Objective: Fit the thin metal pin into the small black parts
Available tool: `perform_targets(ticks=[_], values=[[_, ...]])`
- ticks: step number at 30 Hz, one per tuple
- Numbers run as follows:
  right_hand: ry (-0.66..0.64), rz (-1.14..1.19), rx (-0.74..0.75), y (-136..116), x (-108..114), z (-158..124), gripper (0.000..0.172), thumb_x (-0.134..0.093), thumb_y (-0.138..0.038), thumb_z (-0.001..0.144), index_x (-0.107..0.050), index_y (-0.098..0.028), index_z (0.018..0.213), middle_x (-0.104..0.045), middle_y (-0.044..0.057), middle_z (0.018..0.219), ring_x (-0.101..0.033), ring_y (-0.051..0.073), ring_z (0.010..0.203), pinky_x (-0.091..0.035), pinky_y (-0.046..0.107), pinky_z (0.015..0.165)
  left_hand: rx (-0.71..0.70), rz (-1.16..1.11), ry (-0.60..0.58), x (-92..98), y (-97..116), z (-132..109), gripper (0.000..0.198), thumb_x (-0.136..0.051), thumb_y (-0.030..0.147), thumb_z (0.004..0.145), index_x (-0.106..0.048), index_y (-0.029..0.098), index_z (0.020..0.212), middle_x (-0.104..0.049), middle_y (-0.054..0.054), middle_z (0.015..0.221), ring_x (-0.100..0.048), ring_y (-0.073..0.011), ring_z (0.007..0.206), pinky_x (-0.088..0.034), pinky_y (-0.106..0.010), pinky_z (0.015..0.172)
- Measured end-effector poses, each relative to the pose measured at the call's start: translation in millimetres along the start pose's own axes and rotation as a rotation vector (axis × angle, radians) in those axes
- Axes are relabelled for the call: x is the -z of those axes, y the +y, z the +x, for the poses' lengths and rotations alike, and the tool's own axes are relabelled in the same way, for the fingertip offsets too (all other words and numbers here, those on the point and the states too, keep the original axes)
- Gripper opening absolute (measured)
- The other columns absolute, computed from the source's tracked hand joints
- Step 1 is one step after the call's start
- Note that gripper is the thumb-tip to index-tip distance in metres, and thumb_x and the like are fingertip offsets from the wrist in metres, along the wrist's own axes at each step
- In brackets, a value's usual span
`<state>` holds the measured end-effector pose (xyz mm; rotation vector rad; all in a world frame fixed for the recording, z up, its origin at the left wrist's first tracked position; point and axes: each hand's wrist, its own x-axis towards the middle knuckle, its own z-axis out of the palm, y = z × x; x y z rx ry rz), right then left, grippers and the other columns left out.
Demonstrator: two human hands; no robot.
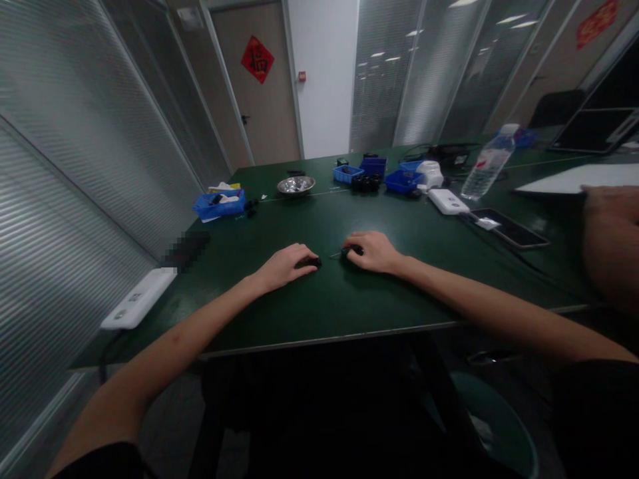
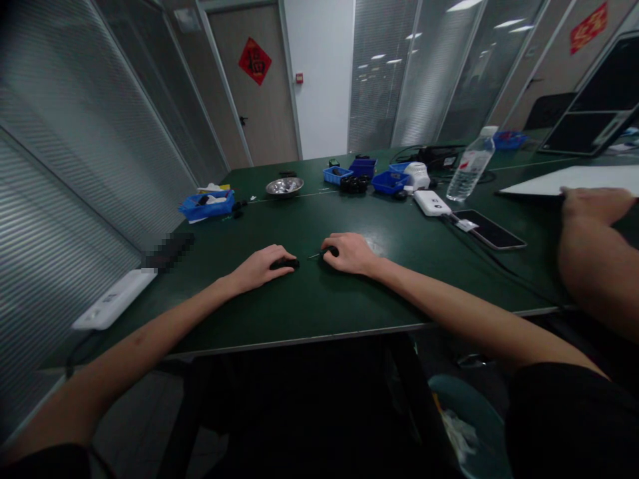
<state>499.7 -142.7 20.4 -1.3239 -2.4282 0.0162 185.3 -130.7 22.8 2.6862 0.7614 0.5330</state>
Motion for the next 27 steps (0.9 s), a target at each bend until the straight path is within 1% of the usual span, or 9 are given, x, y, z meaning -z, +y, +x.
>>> perform_targets(ticks=[3,7,11,14,18,20,23,25,27], values=[[-0.001,0.005,0.004,-0.1,0.4,-0.1,0.033,-0.055,-0.035,0.094,-0.079,-0.02,0.111,-0.076,0.007,0.109,-0.066,0.022,0.086,-0.044,0.032,0.074,0.036,0.096,0.029,6.1,-15.4,-2.5,0.032,-0.06,0.04,0.106,-0.067,0.022,0.13,-0.069,-0.009,0.122,-0.064,-0.0243,0.111,-0.054,-0.04,0.095],[-0.008,0.018,0.006,0.7,0.6,-0.1,0.033,-0.054,-0.034,0.094,-0.079,-0.02,0.111,-0.076,0.007,0.112,-0.066,0.022,0.088,-0.045,0.032,0.076,0.149,0.219,0.088,18.8,-50.4,-10.2,0.031,-0.058,0.041,0.106,-0.067,0.021,0.129,-0.07,-0.01,0.126,-0.064,-0.0258,0.114,-0.054,-0.041,0.096],[-0.009,0.026,0.01,0.3,1.2,0.2,0.033,-0.054,-0.035,0.094,-0.078,-0.019,0.111,-0.077,0.007,0.112,-0.066,0.022,0.087,-0.045,0.032,0.077,0.341,0.325,0.125,35.9,-96.3,-24.4,0.034,-0.058,0.044,0.105,-0.069,0.021,0.126,-0.071,-0.011,0.123,-0.065,-0.0282,0.113,-0.054,-0.04,0.092],[-0.011,0.021,0.016,-0.5,2.3,0.5,0.033,-0.054,-0.035,0.095,-0.078,-0.019,0.111,-0.076,0.007,0.112,-0.066,0.022,0.088,-0.045,0.032,0.076,0.501,0.398,0.157,50.6,-130.2,-40.7,0.034,-0.058,0.044,0.103,-0.069,0.021,0.126,-0.072,-0.011,0.122,-0.065,-0.0288,0.112,-0.053,-0.04,0.094],[-0.022,0.014,0.011,-1.2,3.1,0.3,0.033,-0.054,-0.034,0.096,-0.078,-0.019,0.113,-0.077,0.008,0.113,-0.067,0.022,0.089,-0.045,0.032,0.076,0.724,0.471,0.218,69.9,-165.2,-67.8,0.034,-0.058,0.042,0.102,-0.071,0.022,0.127,-0.072,-0.012,0.124,-0.065,-0.0297,0.116,-0.052,-0.038,0.096],[-0.028,0.013,0.008,-1.1,2.8,0.1,0.033,-0.054,-0.034,0.096,-0.078,-0.02,0.113,-0.076,0.008,0.114,-0.067,0.022,0.09,-0.045,0.032,0.077,0.809,0.483,0.251,77.6,-177.0,-80.2,0.035,-0.058,0.04,0.101,-0.071,0.022,0.128,-0.073,-0.012,0.125,-0.066,-0.03,0.117,-0.052,-0.038,0.097],[-0.028,0.014,0.007,-0.2,2.0,0.1,0.033,-0.054,-0.034,0.096,-0.078,-0.02,0.113,-0.076,0.007,0.115,-0.067,0.022,0.091,-0.045,0.032,0.078,0.9,0.482,0.289,84.7,-188.2,-93.0,0.036,-0.058,0.038,0.1,-0.071,0.022,0.13,-0.074,-0.012,0.126,-0.067,-0.0299,0.117,-0.053,-0.038,0.096],[-0.031,0.018,0.01,0.5,1.4,0.2,0.033,-0.054,-0.035,0.096,-0.078,-0.02,0.114,-0.076,0.007,0.114,-0.067,0.022,0.09,-0.045,0.031,0.077,0.929,0.474,0.3,86.2,-192.4,-97.0,0.037,-0.058,0.039,0.101,-0.071,0.022,0.131,-0.074,-0.012,0.126,-0.067,-0.0299,0.116,-0.053,-0.038,0.096],[-0.034,0.016,0.012,0.8,0.9,0.1,0.034,-0.054,-0.035,0.096,-0.078,-0.02,0.115,-0.076,0.007,0.113,-0.066,0.021,0.088,-0.044,0.031,0.076,0.925,0.465,0.305,86.2,-195.2,-98.4,0.038,-0.056,0.04,0.102,-0.071,0.023,0.132,-0.075,-0.012,0.127,-0.068,-0.0304,0.116,-0.053,-0.039,0.097]])
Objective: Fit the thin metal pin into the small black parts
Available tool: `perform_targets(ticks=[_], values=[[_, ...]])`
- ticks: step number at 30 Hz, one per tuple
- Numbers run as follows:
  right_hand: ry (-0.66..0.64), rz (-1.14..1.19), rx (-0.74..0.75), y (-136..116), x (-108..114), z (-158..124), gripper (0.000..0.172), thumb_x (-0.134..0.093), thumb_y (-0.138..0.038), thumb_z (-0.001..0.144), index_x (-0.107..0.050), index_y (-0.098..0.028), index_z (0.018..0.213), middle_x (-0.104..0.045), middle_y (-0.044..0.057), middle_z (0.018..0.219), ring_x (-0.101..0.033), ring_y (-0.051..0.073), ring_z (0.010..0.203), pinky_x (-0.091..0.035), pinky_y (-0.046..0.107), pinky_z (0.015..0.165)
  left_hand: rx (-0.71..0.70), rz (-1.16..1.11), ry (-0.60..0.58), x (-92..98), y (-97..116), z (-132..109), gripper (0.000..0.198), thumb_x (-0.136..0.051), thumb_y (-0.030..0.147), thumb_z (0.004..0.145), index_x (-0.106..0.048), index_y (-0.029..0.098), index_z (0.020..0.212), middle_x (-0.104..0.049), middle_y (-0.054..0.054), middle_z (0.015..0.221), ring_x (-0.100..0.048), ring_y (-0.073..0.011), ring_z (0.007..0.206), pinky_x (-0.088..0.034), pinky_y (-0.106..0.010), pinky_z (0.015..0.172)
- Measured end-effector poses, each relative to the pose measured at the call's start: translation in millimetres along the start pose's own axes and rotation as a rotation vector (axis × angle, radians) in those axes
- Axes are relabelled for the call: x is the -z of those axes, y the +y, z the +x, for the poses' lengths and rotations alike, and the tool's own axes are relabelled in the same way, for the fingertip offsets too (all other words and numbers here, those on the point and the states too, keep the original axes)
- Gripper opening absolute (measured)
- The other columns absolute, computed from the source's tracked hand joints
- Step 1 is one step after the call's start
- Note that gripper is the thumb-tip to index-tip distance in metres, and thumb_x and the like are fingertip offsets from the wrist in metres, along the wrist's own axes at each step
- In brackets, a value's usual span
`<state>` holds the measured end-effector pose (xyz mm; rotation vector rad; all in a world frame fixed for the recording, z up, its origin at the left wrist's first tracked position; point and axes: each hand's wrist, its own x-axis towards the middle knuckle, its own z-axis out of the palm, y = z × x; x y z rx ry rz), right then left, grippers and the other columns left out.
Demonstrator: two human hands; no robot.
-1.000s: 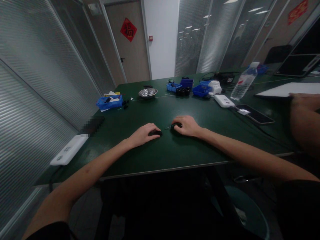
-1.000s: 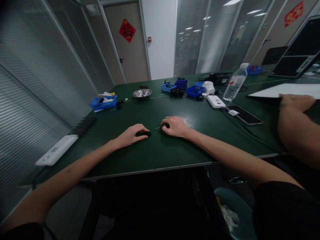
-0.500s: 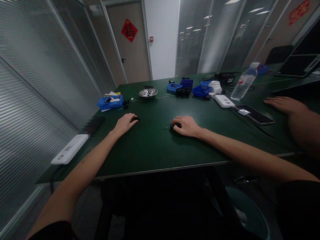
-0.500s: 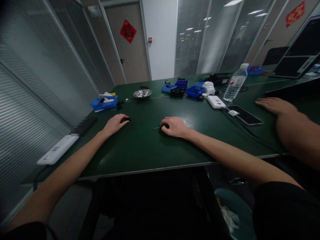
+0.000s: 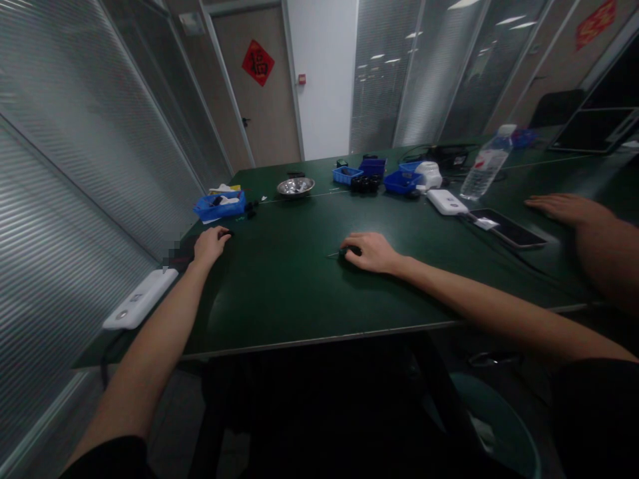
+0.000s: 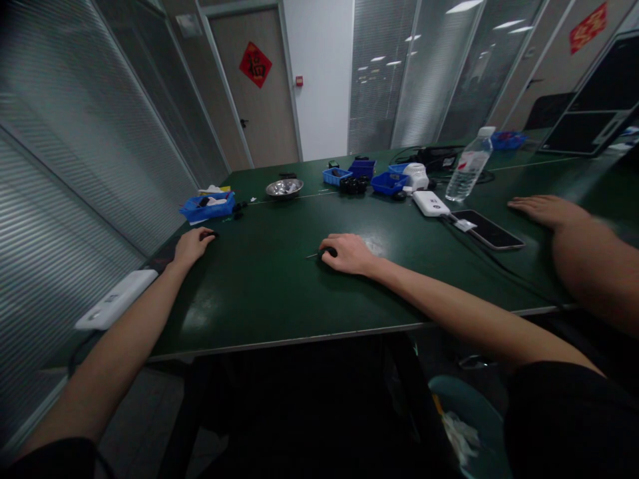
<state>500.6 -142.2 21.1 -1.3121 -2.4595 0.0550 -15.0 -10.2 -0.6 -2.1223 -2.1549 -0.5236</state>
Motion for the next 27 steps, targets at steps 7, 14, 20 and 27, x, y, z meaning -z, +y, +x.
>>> perform_targets(ticks=[7,14,20,27], values=[[0.008,-0.002,0.002,-0.6,1.0,-0.4,0.034,-0.054,-0.034,0.096,-0.078,-0.019,0.114,-0.075,0.008,0.112,-0.065,0.021,0.087,-0.043,0.031,0.075,-0.014,-0.024,-0.053,-1.7,-11.2,10.8,0.043,-0.054,0.046,0.102,-0.073,0.024,0.134,-0.074,-0.013,0.131,-0.069,-0.0325,0.118,-0.053,-0.041,0.1],[-0.008,-0.014,0.002,1.7,-0.4,0.8,0.035,-0.053,-0.036,0.096,-0.078,-0.02,0.116,-0.075,0.007,0.112,-0.065,0.021,0.086,-0.042,0.031,0.074,-0.05,-0.043,-0.077,0.2,-22.0,16.2,0.045,-0.068,0.04,0.094,-0.074,0.021,0.134,-0.077,-0.012,0.123,-0.071,-0.0292,0.111,-0.054,-0.037,0.097],[-0.01,-0.009,0.005,0.1,1.3,-0.1,0.035,-0.052,-0.036,0.097,-0.077,-0.02,0.116,-0.075,0.008,0.114,-0.065,0.021,0.087,-0.043,0.031,0.074,-0.111,0.052,-0.073,4.9,-12.4,6.9,0.042,-0.056,0.039,0.102,-0.071,0.022,0.136,-0.073,-0.013,0.132,-0.068,-0.0312,0.119,-0.052,-0.04,0.102],[-0.014,-0.01,0.003,1.0,0.5,0.4,0.035,-0.053,-0.035,0.097,-0.077,-0.02,0.117,-0.075,0.007,0.115,-0.066,0.021,0.088,-0.044,0.031,0.076,-0.165,0.153,-0.062,9.3,-4.6,1.8,0.041,-0.055,0.039,0.102,-0.07,0.019,0.134,-0.071,-0.015,0.133,-0.066,-0.0329,0.123,-0.051,-0.04,0.103]])
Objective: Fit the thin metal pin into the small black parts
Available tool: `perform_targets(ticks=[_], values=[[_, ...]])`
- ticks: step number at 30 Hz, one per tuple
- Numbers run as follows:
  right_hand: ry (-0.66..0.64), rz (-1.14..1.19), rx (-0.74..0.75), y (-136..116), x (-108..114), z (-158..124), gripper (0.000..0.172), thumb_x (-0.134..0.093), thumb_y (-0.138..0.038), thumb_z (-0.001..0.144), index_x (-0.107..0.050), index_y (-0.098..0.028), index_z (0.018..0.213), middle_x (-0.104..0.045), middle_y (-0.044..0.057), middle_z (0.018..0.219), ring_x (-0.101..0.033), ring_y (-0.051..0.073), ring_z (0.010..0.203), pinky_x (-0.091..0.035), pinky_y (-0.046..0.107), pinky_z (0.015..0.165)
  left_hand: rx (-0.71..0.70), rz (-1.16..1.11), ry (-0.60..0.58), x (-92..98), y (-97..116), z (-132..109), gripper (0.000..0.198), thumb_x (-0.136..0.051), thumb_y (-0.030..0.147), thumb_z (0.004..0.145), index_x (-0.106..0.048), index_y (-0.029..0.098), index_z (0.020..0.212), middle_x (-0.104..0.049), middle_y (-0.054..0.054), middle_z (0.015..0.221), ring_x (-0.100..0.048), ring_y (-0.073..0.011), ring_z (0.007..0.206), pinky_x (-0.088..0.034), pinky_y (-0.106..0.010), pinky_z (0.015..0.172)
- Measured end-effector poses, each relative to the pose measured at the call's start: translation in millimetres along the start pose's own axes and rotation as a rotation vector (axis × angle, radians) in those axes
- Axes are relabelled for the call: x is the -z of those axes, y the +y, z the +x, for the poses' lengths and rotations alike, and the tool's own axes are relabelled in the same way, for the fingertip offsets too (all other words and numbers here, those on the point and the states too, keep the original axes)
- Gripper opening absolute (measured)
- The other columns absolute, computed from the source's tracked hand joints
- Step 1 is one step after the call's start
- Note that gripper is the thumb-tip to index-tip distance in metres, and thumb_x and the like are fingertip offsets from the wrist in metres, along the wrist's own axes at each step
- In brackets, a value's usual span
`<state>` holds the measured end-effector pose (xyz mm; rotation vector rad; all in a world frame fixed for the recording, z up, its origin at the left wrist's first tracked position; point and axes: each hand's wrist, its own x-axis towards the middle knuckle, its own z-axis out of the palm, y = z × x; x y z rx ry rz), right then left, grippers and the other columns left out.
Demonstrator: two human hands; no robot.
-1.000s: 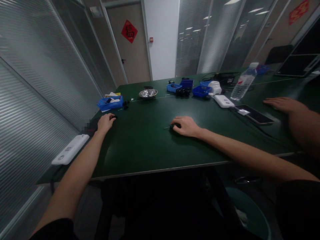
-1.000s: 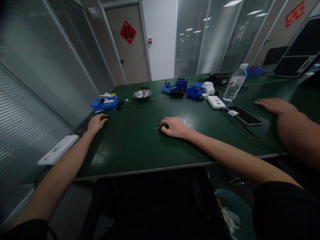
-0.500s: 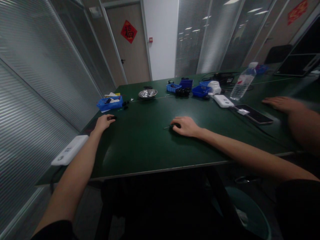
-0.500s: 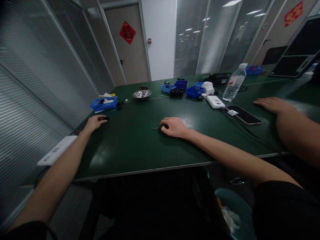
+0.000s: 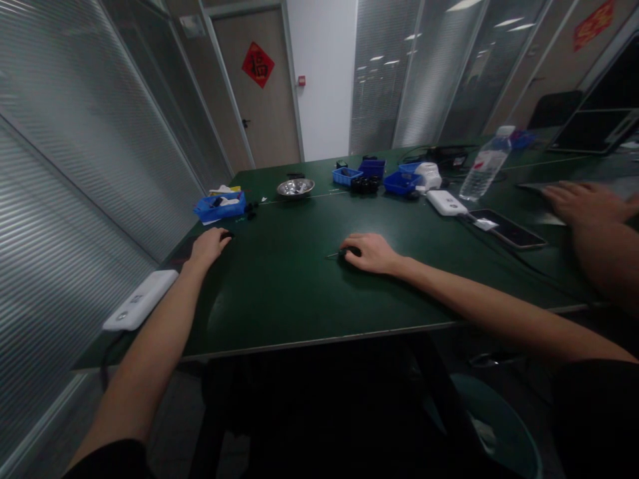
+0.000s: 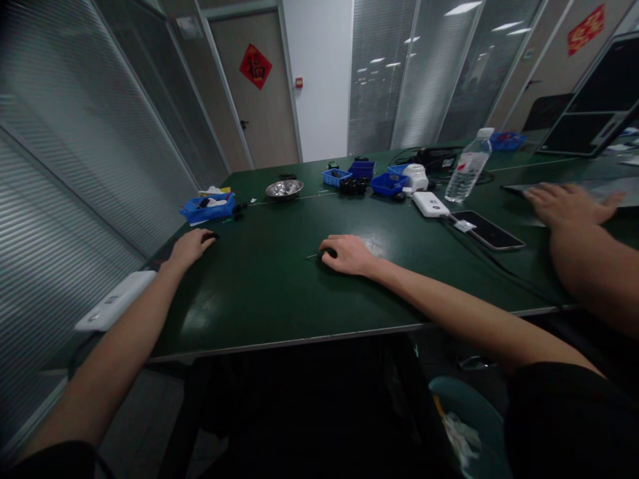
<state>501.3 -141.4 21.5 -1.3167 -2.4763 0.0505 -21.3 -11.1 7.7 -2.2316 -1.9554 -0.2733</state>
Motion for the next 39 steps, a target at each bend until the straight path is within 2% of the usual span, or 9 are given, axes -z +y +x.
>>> perform_targets(ticks=[5,12,17,23,28,34,39], values=[[0.008,-0.008,0.011,1.5,-2.3,0.9,0.034,-0.053,-0.036,0.097,-0.077,-0.021,0.116,-0.075,0.008,0.114,-0.067,0.022,0.09,-0.044,0.032,0.076,0.051,-0.012,-0.02,3.4,3.9,-1.1,0.036,-0.056,0.035,0.102,-0.07,0.022,0.132,-0.072,-0.013,0.134,-0.065,-0.0312,0.123,-0.051,-0.039,0.103],[0.014,-0.007,0.006,0.2,-1.8,-0.4,0.034,-0.053,-0.035,0.098,-0.077,-0.021,0.118,-0.076,0.006,0.114,-0.067,0.022,0.09,-0.045,0.031,0.078,0.04,-0.04,0.052,3.0,12.0,-6.3,0.038,-0.049,0.041,0.105,-0.072,0.021,0.126,-0.071,-0.015,0.127,-0.065,-0.0346,0.122,-0.052,-0.043,0.102],[0.005,-0.009,0.001,-1.6,-0.1,-0.9,0.034,-0.053,-0.035,0.098,-0.076,-0.02,0.118,-0.076,0.007,0.114,-0.067,0.021,0.087,-0.044,0.031,0.077,0.056,-0.045,0.091,-2.5,10.1,-3.1,0.041,-0.044,0.039,0.105,-0.076,0.02,0.122,-0.071,-0.016,0.124,-0.066,-0.0337,0.118,-0.053,-0.042,0.102],[-0.017,0.014,-0.001,-2.5,1.2,-0.3,0.032,-0.054,-0.035,0.098,-0.075,-0.021,0.118,-0.076,0.007,0.117,-0.068,0.022,0.09,-0.045,0.032,0.078,0.142,-0.153,0.108,-3.0,8.6,0.0,0.037,-0.053,0.04,0.102,-0.079,0.021,0.12,-0.074,-0.014,0.128,-0.067,-0.034,0.119,-0.052,-0.042,0.102],[-0.023,0.017,0.001,-4.0,2.5,0.1,0.032,-0.053,-0.033,0.099,-0.075,-0.021,0.119,-0.076,0.007,0.116,-0.069,0.023,0.095,-0.046,0.032,0.082,0.222,-0.26,0.149,-0.6,7.6,-2.9,0.033,-0.061,0.042,0.098,-0.079,0.025,0.12,-0.08,-0.008,0.116,-0.072,-0.0306,0.106,-0.054,-0.039,0.093],[-0.02,0.003,-0.004,-2.4,-1.2,1.6,0.031,-0.053,-0.032,0.099,-0.076,-0.022,0.117,-0.077,0.006,0.113,-0.069,0.022,0.092,-0.047,0.032,0.081,0.17,-0.116,0.137,6.4,15.7,-9.6,0.034,-0.056,0.04,0.101,-0.08,0.025,0.121,-0.079,-0.01,0.124,-0.071,-0.0324,0.115,-0.055,-0.039,0.096],[-0.009,-0.004,-0.002,-0.4,-6.0,2.4,0.031,-0.053,-0.032,0.1,-0.075,-0.023,0.119,-0.076,0.006,0.115,-0.069,0.022,0.092,-0.048,0.033,0.083,0.16,-0.062,0.111,7.2,19.6,-9.5,0.037,-0.055,0.038,0.101,-0.08,0.022,0.123,-0.078,-0.014,0.123,-0.072,-0.0349,0.113,-0.056,-0.04,0.094]])
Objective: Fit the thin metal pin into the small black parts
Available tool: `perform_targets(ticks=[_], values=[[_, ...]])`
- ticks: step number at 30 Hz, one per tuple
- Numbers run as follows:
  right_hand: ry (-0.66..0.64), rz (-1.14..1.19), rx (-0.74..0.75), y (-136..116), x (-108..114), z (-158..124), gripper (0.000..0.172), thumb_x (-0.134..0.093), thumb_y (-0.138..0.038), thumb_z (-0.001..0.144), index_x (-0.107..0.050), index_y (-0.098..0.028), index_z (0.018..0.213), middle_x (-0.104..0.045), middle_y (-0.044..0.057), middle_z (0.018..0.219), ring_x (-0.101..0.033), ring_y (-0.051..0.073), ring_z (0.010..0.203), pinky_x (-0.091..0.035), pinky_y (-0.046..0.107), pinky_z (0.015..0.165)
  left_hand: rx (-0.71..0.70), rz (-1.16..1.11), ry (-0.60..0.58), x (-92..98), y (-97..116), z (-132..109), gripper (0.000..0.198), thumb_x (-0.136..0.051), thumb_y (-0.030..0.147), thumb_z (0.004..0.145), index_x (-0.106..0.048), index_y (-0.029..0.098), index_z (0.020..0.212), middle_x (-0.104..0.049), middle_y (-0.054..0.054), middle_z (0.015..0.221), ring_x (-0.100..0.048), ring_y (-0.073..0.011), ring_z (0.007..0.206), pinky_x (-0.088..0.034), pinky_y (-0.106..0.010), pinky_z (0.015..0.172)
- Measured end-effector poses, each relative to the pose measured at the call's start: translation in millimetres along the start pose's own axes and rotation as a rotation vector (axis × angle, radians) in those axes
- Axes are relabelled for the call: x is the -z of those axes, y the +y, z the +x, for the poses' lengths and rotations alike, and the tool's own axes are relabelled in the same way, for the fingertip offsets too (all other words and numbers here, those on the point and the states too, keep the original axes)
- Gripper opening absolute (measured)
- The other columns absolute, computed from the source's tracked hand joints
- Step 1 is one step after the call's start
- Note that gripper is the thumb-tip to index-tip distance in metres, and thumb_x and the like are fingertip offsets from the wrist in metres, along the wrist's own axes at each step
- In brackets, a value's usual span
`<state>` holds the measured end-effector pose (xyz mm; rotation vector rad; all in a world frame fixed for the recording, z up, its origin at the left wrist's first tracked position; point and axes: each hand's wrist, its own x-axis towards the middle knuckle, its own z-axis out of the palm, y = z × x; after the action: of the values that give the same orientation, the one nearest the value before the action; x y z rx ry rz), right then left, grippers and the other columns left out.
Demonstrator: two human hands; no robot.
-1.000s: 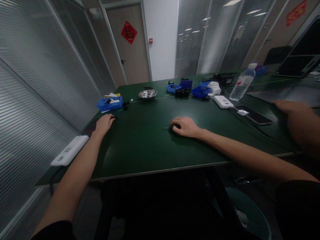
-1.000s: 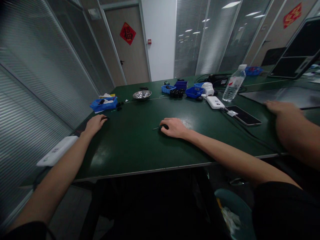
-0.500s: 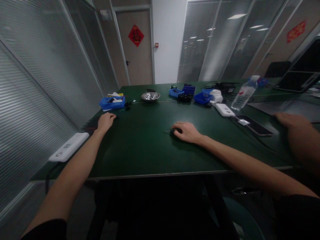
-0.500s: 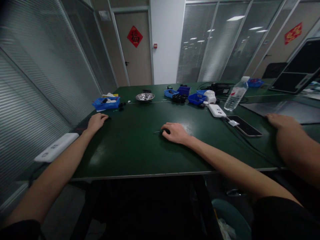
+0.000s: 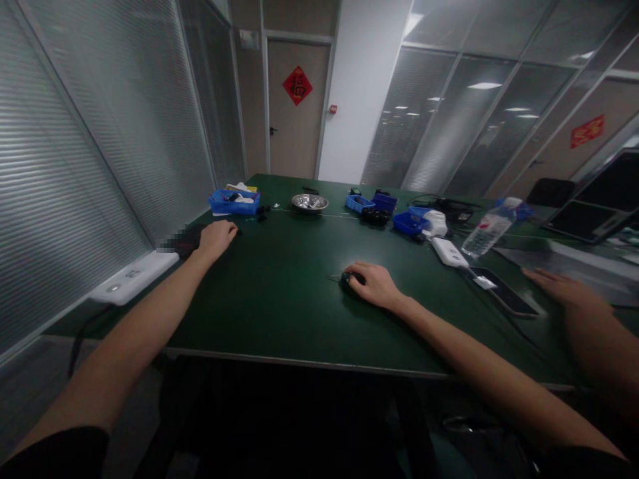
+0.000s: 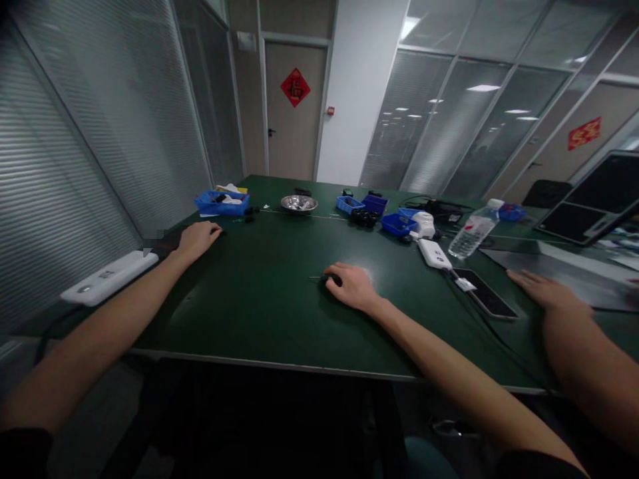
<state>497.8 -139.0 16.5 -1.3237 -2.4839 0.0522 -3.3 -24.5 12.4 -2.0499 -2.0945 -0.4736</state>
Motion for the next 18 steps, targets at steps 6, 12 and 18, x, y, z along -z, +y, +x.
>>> perform_targets(ticks=[6,12,18], values=[[0.005,-0.004,0.004,1.4,-0.9,0.1,0.031,-0.052,-0.033,0.101,-0.075,-0.023,0.119,-0.076,0.006,0.109,-0.067,0.021,0.089,-0.047,0.032,0.08,0.124,-0.178,0.014,-13.1,-7.8,9.2,0.033,-0.062,0.039,0.097,-0.082,0.024,0.117,-0.079,-0.012,0.121,-0.072,-0.0338,0.111,-0.057,-0.038,0.092],[0.008,0.006,0.007,3.7,-3.0,0.5,0.03,-0.053,-0.033,0.101,-0.075,-0.023,0.119,-0.076,0.006,0.111,-0.068,0.021,0.09,-0.047,0.032,0.081,0.228,-0.352,0.051,-24.3,-11.2,13.3,0.027,-0.067,0.042,0.095,-0.083,0.024,0.105,-0.081,-0.008,0.115,-0.074,-0.0294,0.105,-0.056,-0.036,0.092],[0.001,0.009,0.001,4.7,-3.8,0.9,0.031,-0.053,-0.033,0.101,-0.074,-0.023,0.121,-0.076,0.006,0.112,-0.068,0.021,0.091,-0.047,0.033,0.082,0.259,-0.382,0.063,-28.8,-10.7,17.8,0.023,-0.068,0.037,0.093,-0.082,0.022,0.103,-0.081,-0.009,0.113,-0.074,-0.0292,0.105,-0.055,-0.035,0.092]])
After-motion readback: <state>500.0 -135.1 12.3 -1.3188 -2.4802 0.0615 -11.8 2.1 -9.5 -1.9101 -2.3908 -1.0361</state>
